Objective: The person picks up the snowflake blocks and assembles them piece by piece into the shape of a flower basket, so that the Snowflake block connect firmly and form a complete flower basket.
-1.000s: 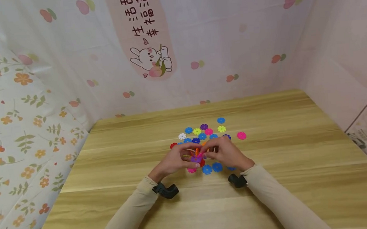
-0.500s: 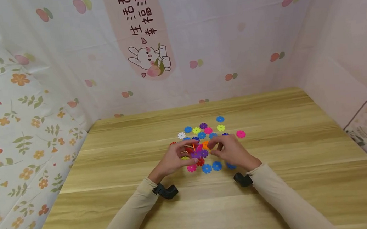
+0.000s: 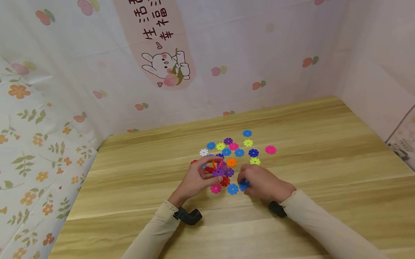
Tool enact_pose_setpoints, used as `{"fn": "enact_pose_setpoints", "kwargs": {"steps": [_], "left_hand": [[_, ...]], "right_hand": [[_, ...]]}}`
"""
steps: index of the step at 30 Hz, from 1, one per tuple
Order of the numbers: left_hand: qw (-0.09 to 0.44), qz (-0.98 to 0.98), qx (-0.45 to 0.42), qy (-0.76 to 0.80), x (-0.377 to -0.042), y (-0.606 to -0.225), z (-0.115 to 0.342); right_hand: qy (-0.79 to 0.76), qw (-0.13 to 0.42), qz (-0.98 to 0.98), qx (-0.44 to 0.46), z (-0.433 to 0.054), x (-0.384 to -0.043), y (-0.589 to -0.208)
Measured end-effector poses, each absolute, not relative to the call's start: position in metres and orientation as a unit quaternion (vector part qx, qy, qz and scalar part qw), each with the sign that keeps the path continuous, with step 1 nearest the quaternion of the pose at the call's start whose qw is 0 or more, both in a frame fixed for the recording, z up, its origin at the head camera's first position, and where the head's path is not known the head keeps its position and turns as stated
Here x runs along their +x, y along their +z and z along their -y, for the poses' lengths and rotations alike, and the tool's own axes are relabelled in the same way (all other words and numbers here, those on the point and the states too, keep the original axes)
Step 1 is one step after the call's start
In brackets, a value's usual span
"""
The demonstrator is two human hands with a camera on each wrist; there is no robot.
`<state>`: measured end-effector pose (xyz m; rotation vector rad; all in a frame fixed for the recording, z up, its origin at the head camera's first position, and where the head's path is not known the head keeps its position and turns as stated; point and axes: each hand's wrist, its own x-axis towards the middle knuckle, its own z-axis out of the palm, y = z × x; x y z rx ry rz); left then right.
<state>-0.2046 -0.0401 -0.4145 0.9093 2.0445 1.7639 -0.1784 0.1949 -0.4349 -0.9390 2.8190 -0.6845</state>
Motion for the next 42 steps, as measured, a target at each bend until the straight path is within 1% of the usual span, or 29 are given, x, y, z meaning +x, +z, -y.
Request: {"fn": "enact_pose_setpoints", "kwargs": {"steps": [9, 14, 18, 25, 30, 37, 40, 42], "left_hand": [[0.141, -0.705, 0.339, 0.607, -0.202, -0.413, 0.039], [0.121, -0.722, 0.373, 0.570, -0.199, -0.412, 0.038], [0.103, -0.747, 0.383, 0.533, -0.197, -0.411, 0.035], [0.112, -0.747, 0.375, 0.537, -0.196, -0.410, 0.030], [0.104, -0.746, 0.370, 0.543, -0.196, -0.410, 0.028], [0.110, -0.740, 0.355, 0.560, -0.197, -0.412, 0.027], [0.120, -0.735, 0.345, 0.572, -0.200, -0.417, 0.027], [0.128, -0.728, 0.343, 0.580, -0.205, -0.423, 0.027]], "right_hand": [[-0.287, 0.065, -0.903, -0.313, -0.200, -0.187, -0.436], [-0.337, 0.082, -0.884, -0.312, -0.206, -0.189, -0.436], [-0.382, 0.061, -0.876, -0.290, -0.208, -0.189, -0.433], [-0.514, -0.012, -0.830, -0.218, -0.200, -0.187, -0.421], [-0.532, -0.047, -0.815, -0.223, -0.192, -0.186, -0.420], [-0.540, -0.077, -0.807, -0.227, -0.181, -0.181, -0.416], [-0.562, -0.075, -0.790, -0.233, -0.176, -0.174, -0.404], [-0.581, -0.063, -0.777, -0.233, -0.173, -0.170, -0.399]]}}
